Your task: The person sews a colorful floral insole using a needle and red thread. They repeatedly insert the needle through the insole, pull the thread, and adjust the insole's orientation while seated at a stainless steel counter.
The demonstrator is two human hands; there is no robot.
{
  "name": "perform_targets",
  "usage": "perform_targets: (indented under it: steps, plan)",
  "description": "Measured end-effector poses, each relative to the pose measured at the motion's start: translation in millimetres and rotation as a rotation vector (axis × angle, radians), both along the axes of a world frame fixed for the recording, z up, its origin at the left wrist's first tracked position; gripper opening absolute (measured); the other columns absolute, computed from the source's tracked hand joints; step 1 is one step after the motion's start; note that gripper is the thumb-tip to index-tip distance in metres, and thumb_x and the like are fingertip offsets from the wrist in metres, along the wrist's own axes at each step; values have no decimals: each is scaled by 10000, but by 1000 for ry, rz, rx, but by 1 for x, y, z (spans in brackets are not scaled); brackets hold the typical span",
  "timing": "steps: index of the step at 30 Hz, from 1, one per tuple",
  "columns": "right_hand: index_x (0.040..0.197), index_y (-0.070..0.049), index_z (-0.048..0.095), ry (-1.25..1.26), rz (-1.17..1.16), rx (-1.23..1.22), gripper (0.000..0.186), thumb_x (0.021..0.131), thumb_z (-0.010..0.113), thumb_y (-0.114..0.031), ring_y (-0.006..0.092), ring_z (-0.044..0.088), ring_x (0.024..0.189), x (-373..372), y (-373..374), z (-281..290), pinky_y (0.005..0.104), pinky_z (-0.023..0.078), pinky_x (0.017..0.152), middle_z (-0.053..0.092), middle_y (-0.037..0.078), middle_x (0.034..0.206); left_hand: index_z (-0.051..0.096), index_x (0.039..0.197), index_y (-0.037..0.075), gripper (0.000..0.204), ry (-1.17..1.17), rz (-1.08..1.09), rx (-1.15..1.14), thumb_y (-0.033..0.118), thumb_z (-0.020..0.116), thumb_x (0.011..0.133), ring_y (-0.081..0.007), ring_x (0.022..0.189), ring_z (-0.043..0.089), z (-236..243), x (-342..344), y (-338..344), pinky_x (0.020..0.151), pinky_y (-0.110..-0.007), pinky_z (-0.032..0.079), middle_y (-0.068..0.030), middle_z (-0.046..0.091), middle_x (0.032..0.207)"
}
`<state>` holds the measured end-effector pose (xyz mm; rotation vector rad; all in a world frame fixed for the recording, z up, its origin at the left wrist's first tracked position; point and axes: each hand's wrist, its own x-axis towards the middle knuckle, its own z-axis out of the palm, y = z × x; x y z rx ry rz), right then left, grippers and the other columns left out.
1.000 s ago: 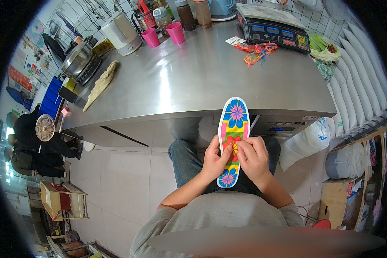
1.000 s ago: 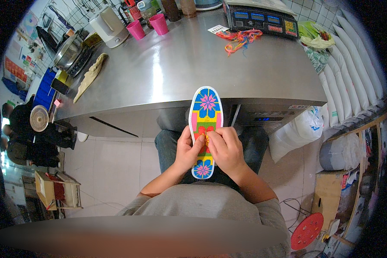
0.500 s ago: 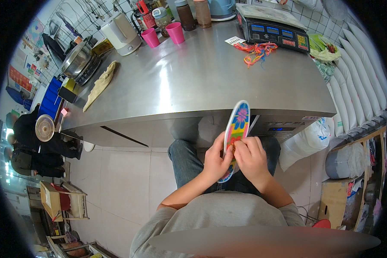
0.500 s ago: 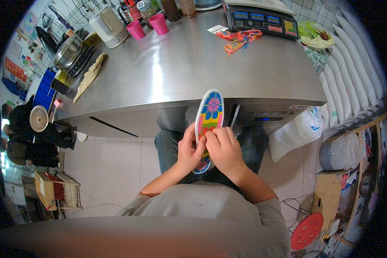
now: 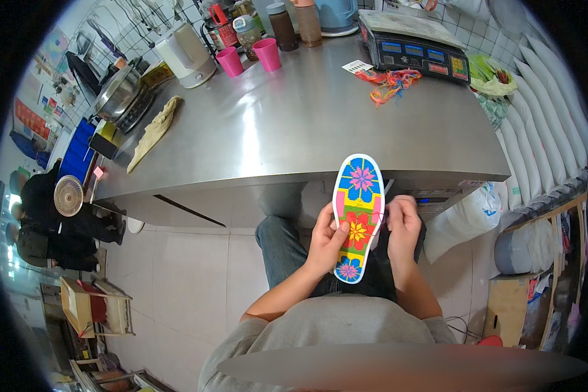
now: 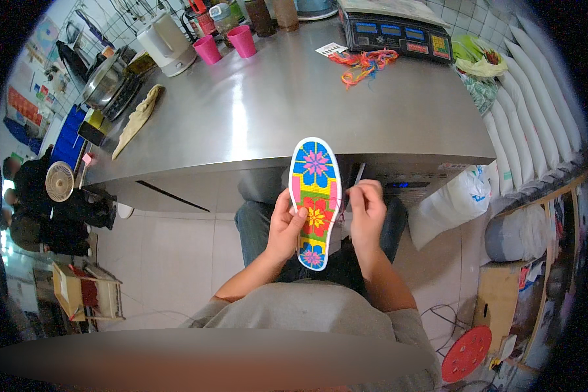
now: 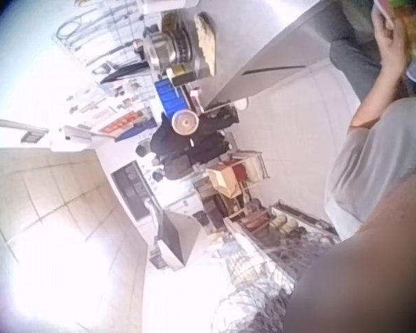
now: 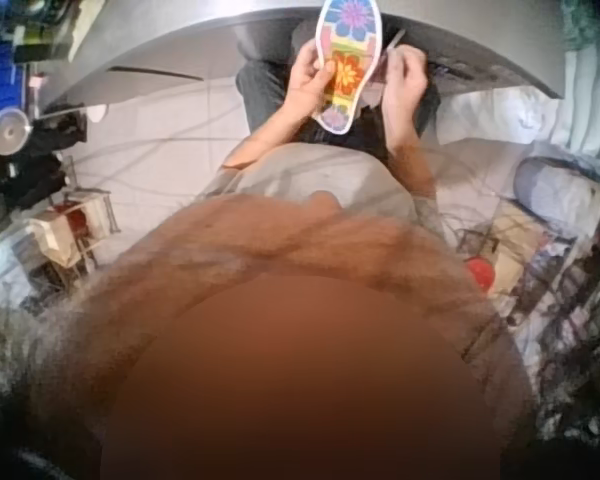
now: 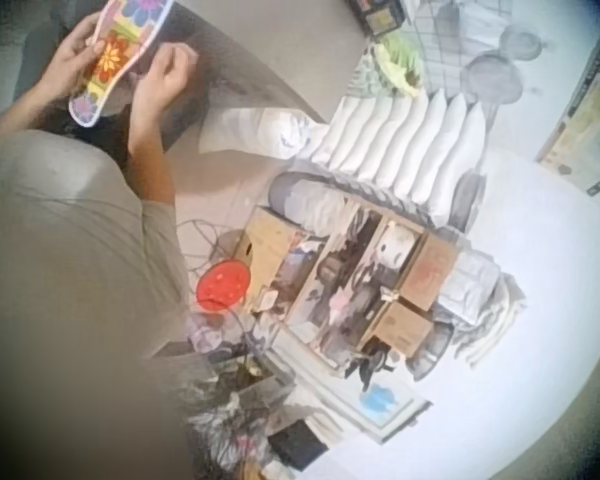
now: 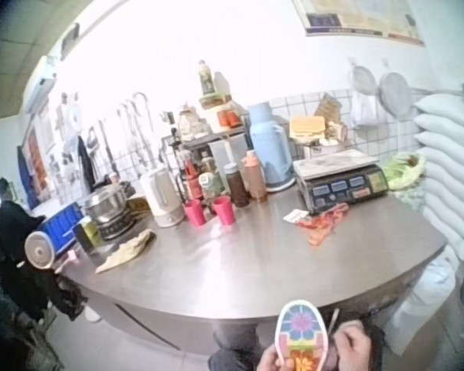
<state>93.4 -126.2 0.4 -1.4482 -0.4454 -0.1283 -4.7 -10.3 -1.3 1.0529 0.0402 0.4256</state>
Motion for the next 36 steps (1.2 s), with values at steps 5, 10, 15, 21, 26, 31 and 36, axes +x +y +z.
perform_targets:
  steps: [5, 10, 15, 21, 26, 31, 36]
  plan:
    - [1047, 37, 580, 905, 697, 509, 263, 859, 511, -132, 220, 636, 847, -12, 5, -17, 330, 514, 767, 635, 145, 986, 300, 1306, 45, 427, 25, -184, -232, 60, 468, 914, -154, 1016, 559, -3, 3, -1, 871, -293, 455, -116, 561, 1146]
    - [984, 3, 584, 1031, 686, 738, 276, 877, 501, -238, 220, 632, 831, -14, 6, -35, 326, 519, 755, 638, 126, 959, 304, 1303, 43, 426, 29, -222, -280, 74, 476, 915, -154, 1010, 565, -4, 3, -3, 862, -293, 462, -109, 569, 1138]
    - [857, -1, 535, 690, 372, 1060, 155, 912, 470, -131, 192, 575, 761, 67, -56, -75, 329, 492, 829, 571, 78, 808, 305, 1302, 41, 418, 22, -143, -251, 85, 469, 920, -164, 1002, 578, 4, 0, 3, 855, -299, 471, -116, 573, 1134]
    - [973, 35, 504, 241, -696, 362, 182, 908, 499, -134, 187, 565, 791, 131, -160, -129, 295, 495, 811, 557, 112, 879, 309, 1302, 46, 415, 39, -53, -224, 92, 468, 921, -166, 992, 586, 6, -1, 8, 844, -294, 479, -118, 580, 1125]
    - [984, 43, 510, 234, -890, -29, 200, 900, 501, -138, 195, 580, 779, 131, -194, -162, 282, 495, 768, 569, 127, 917, 326, 1293, 43, 407, 73, -89, -211, 93, 476, 917, -160, 982, 592, 5, 0, 7, 835, -294, 487, -115, 587, 1113]
    - [969, 51, 518, 414, -753, 405, 186, 875, 509, -110, 214, 584, 789, 149, -194, -181, 303, 485, 780, 577, 136, 902, 317, 1299, 39, 420, 56, -133, -277, 85, 479, 913, -160, 997, 588, 2, -2, 3, 850, -297, 483, -112, 571, 1147]
    - [945, 51, 512, 476, -87, 691, 157, 875, 493, -88, 224, 558, 846, 161, -180, -207, 335, 476, 821, 554, 121, 821, 326, 1295, 43, 433, 51, -184, -314, 86, 499, 900, -149, 1018, 572, 4, 0, -1, 870, -291, 471, -89, 558, 1165]
